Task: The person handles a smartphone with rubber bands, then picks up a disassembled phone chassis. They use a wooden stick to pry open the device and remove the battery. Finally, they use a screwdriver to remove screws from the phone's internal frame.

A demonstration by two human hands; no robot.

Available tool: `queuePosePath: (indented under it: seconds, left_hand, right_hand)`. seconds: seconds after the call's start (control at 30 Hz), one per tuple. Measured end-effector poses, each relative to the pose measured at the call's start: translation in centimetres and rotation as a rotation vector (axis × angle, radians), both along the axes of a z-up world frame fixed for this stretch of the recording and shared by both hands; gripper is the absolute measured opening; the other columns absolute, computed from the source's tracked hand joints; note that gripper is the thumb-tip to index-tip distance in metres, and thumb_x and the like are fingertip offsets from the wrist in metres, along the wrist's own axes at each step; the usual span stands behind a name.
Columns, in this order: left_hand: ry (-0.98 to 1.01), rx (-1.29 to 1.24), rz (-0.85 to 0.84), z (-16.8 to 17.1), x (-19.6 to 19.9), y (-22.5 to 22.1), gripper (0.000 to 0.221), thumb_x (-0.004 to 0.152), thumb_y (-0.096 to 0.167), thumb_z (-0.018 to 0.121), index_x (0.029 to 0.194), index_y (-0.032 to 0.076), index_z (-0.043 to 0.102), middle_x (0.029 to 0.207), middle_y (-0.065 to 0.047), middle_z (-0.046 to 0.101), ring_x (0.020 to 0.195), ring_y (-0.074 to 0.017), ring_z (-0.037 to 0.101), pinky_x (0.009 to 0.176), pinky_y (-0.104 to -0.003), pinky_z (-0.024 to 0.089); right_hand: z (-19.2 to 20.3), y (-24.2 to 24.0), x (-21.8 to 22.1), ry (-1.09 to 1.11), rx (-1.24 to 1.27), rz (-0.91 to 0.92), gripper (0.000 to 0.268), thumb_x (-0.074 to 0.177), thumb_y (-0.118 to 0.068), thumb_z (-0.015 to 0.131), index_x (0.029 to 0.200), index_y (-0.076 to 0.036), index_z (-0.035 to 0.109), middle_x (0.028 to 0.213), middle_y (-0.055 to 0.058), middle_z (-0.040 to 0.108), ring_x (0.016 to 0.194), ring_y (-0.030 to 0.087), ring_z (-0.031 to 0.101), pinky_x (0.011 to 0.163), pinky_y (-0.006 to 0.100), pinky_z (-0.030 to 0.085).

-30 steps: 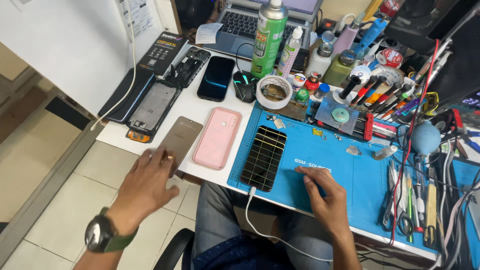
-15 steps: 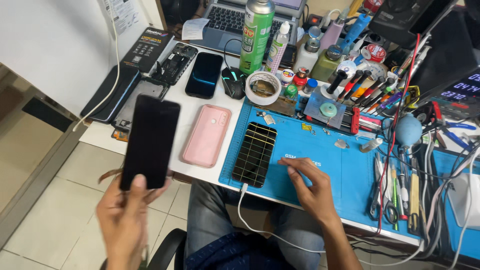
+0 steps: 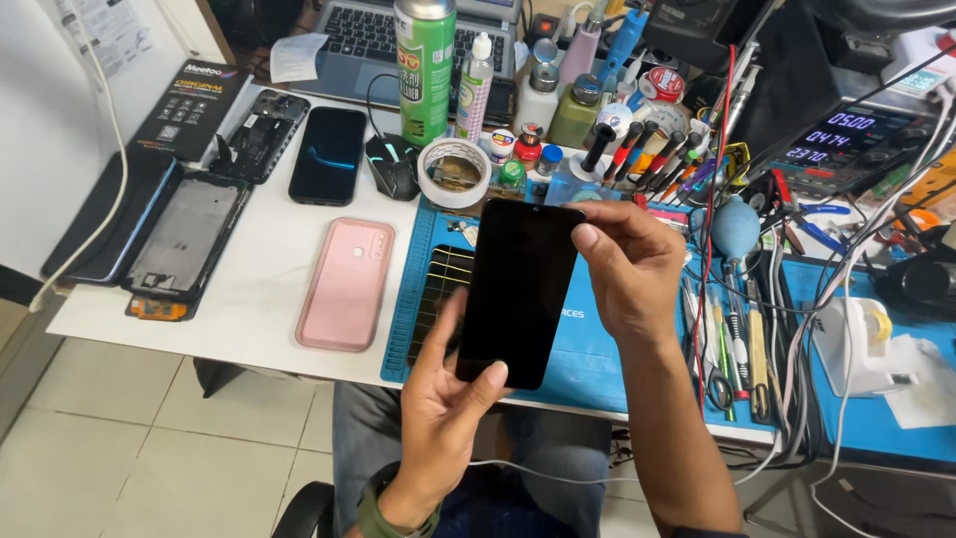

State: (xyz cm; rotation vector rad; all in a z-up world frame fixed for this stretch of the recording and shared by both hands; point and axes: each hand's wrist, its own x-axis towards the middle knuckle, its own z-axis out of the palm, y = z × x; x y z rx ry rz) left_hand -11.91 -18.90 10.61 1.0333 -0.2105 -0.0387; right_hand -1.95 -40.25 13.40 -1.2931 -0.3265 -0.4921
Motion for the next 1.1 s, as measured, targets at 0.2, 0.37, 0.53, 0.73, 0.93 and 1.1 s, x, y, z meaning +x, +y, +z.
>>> queuePosePath:
  seconds: [0.2, 0.37, 0.53, 0.73, 0.93, 1.1]
  left_hand:
    - [0.017, -0.019, -0.031, -1.8, 0.1, 0.1, 0.071, 0.101, 0.007, 0.074, 0.163, 0.000, 0.042, 0.156, -0.024, 0.064, 0.137, -0.0362, 0.072, 0.098, -0.047, 0.074]
    - [-0.037, -0.047, -0.044, -2.2, 0.3, 0.3, 0.067, 0.102, 0.003, 0.073, 0.163, 0.001, 0.045, 0.158, -0.025, 0.062, 0.146, -0.0391, 0.064, 0.113, -0.048, 0.064]
    - [0.220, -0.564, -0.384, -2.1, 0.6, 0.8, 0.077, 0.114, 0.038, 0.057, 0.175, 0.005, 0.025, 0.170, -0.018, 0.049, 0.150, -0.0284, 0.056, 0.116, -0.044, 0.056]
    - [0.446, -0.708, -0.718, -0.6, 1.1, 0.6, 0.082, 0.112, 0.051, 0.047, 0.171, -0.006, 0.036, 0.165, -0.033, 0.049, 0.149, -0.0492, 0.052, 0.129, -0.053, 0.042]
    - [0.273, -0.650, -0.661, -0.6, 1.3, 0.0, 0.070, 0.105, 0.041, 0.078, 0.155, 0.000, 0.051, 0.143, -0.026, 0.061, 0.128, -0.0309, 0.062, 0.114, -0.049, 0.053]
    - [-0.014, 0.533, 0.199, 1.4, 1.3, -0.7, 0.080, 0.088, 0.042, 0.086, 0.156, 0.014, 0.056, 0.131, -0.008, 0.061, 0.123, -0.0234, 0.072, 0.094, -0.034, 0.069]
  right_hand:
    - [-1.0, 0.0, -0.5, -0.008, -0.031, -0.055, 0.025, 0.099, -0.013, 0.083, 0.119, 0.002, 0.078, 0.110, 0.013, 0.081, 0.101, 0.022, 0.080, 0.091, 0.031, 0.067]
    - [-0.8, 0.2, -0.8, -0.032, -0.026, -0.057, 0.025, 0.099, -0.013, 0.084, 0.119, 0.001, 0.078, 0.111, 0.012, 0.081, 0.103, 0.019, 0.079, 0.095, 0.029, 0.065]
    - [-0.8, 0.9, -1.1, 0.009, -0.004, -0.070, 0.024, 0.098, -0.011, 0.084, 0.118, 0.001, 0.077, 0.112, 0.011, 0.081, 0.103, 0.017, 0.078, 0.097, 0.027, 0.061]
    - [-0.5, 2.3, -1.0, 0.164, -0.059, -0.130, 0.018, 0.103, -0.012, 0.078, 0.119, -0.002, 0.079, 0.113, 0.006, 0.080, 0.104, 0.012, 0.073, 0.096, 0.025, 0.057]
    - [-0.2, 2.9, -1.8, 0.173, 0.149, 0.088, 0.018, 0.105, -0.005, 0.074, 0.120, 0.003, 0.077, 0.119, 0.014, 0.081, 0.112, 0.024, 0.077, 0.108, 0.035, 0.064]
    - [-1.8, 2.3, -4.6, 0.352, 0.150, 0.230, 0.084, 0.106, -0.055, 0.059, 0.154, 0.013, 0.056, 0.141, 0.027, 0.071, 0.126, 0.036, 0.072, 0.100, 0.046, 0.062]
